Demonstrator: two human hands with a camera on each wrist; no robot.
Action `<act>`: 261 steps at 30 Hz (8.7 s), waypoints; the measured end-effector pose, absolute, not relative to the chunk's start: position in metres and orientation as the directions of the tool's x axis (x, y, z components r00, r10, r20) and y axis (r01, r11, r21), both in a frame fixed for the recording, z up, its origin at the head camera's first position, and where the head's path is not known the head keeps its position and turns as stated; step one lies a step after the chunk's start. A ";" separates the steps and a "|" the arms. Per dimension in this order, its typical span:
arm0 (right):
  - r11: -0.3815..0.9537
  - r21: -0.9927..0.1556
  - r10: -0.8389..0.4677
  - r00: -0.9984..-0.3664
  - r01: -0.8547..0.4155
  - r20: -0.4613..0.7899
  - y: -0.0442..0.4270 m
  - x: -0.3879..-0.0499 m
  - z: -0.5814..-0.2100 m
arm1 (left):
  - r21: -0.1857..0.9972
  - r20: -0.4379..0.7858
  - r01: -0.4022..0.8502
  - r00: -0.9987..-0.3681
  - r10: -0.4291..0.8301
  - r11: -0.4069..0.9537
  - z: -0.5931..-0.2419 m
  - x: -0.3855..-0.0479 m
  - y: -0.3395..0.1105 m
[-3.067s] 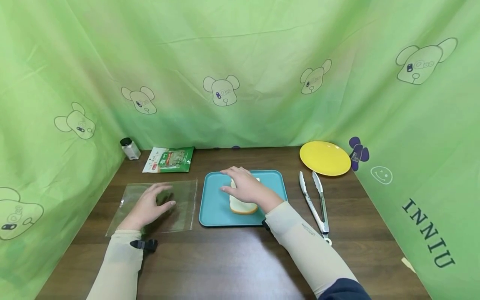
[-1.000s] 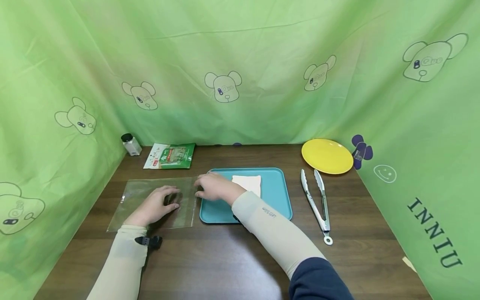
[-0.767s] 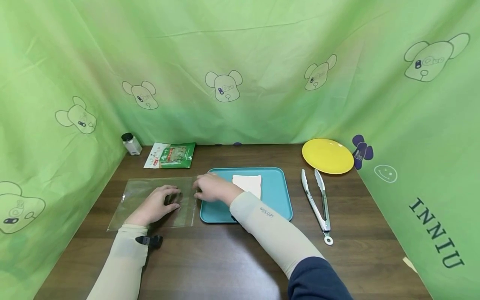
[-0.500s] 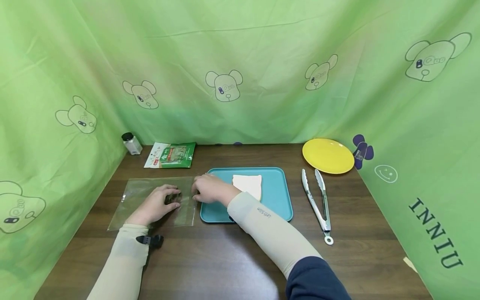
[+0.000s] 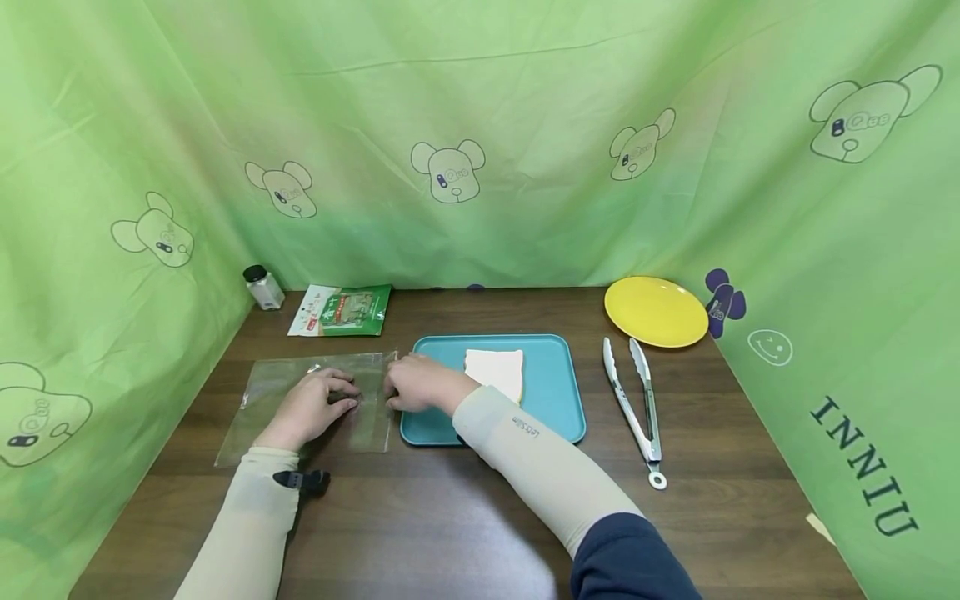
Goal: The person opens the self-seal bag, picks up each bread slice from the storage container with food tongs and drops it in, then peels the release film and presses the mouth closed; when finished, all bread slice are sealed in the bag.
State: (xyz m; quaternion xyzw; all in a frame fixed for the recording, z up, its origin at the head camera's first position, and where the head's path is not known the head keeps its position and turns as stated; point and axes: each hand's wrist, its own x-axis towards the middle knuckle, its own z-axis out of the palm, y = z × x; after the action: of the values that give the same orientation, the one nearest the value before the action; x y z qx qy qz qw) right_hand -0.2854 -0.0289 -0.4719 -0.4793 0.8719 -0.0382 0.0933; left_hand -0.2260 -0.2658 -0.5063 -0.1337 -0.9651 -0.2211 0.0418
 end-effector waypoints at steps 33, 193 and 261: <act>0.549 -0.158 -0.826 -0.503 -0.821 -0.254 -0.034 -0.281 -0.462 | 0.475 0.245 0.240 -0.960 0.135 0.846 -0.509 -0.228 -0.271; 0.763 -0.414 -0.346 -0.855 -0.496 0.387 0.231 -0.209 -0.452 | 0.721 0.477 0.403 -0.879 0.017 0.564 -0.510 -0.230 -0.284; 0.827 -0.562 -0.079 -0.990 0.002 -0.120 0.335 -0.212 -0.487 | 0.735 0.441 0.371 -0.897 0.016 0.568 -0.511 -0.230 -0.286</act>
State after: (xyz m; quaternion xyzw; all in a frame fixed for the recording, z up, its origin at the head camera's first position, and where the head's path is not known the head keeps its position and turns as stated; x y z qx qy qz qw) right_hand -0.2118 0.3351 -0.4866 -0.0202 0.9532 -0.2934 0.0694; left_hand -0.2300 -0.2857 -0.5109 -0.1120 -0.8632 -0.4512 0.1969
